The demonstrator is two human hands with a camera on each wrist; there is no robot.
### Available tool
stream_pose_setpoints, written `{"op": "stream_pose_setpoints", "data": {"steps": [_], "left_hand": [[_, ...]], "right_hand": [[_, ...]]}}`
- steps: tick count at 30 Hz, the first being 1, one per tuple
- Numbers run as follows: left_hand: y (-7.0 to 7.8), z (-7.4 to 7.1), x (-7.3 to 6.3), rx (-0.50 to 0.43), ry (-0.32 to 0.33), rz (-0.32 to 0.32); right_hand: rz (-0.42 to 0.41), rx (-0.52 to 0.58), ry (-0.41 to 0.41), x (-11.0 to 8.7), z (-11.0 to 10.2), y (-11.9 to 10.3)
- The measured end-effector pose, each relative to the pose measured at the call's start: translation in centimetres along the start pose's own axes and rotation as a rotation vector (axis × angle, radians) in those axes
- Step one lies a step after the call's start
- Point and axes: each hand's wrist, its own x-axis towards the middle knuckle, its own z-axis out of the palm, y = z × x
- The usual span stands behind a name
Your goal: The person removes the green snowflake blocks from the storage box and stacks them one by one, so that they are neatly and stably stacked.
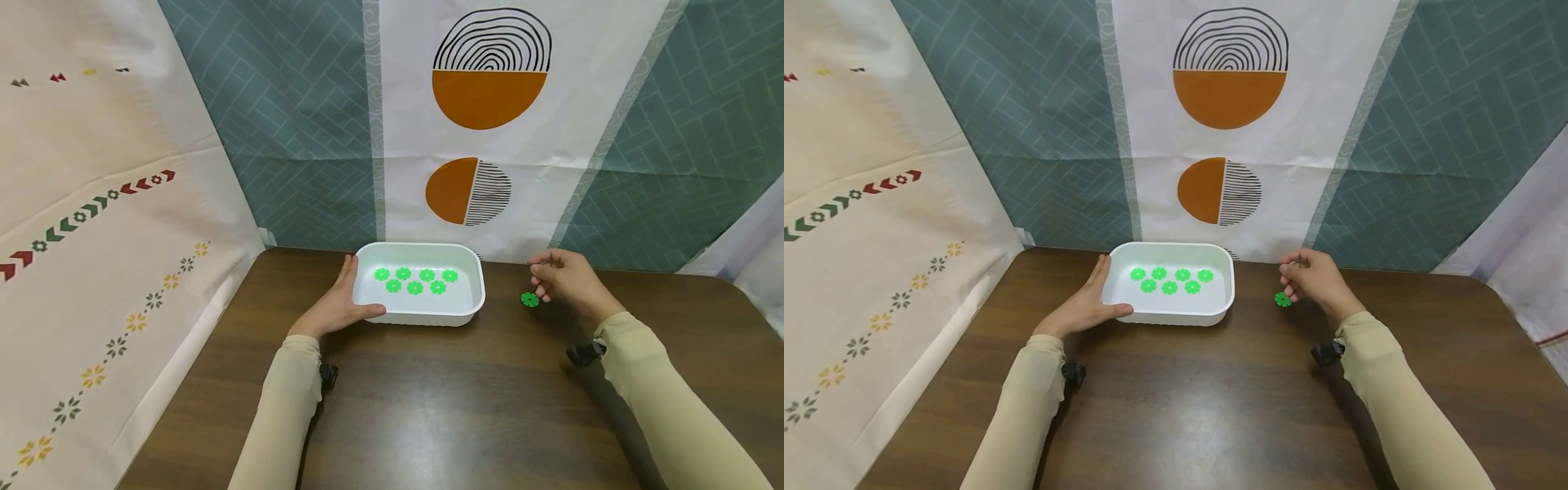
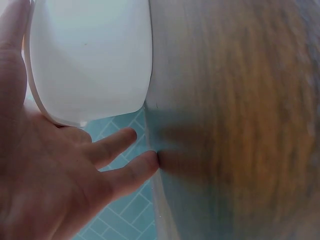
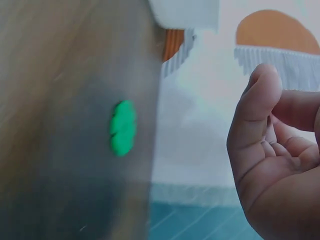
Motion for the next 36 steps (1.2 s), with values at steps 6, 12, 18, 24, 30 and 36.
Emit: {"op": "stream_pose_setpoints", "data": {"steps": [6, 12, 18, 24, 30, 36], "left_hand": [[-0.1, 0.0, 0.1, -0.003, -0.002, 0.000], [0.0, 0.0, 0.2, -0.005, -0.003, -0.015], [-0.1, 0.1, 0.2, -0.016, 0.000, 0.000], [-0.1, 0.2, 0.1, -0.021, -0.007, -0.010], [0.0, 0.1, 0.0, -0.019, -0.007, -0.024], [-0.1, 0.0, 0.1, -0.030, -0.006, -0.021]], "right_hand": [[-0.065, -0.020, -0.022, 0.5, 1.6, -2.8], [-0.094, -0.018, -0.048, 1.5, 3.4, -5.1], [-0.144, -0.025, -0.074, 2.9, 5.3, -7.0], [-0.152, -0.028, -0.088, 4.4, 7.2, -8.1], [-0.158, -0.034, -0.116, 6.1, 8.9, -8.6], [-0.180, -0.081, -0.119, 7.3, 10.3, -9.1]]}}
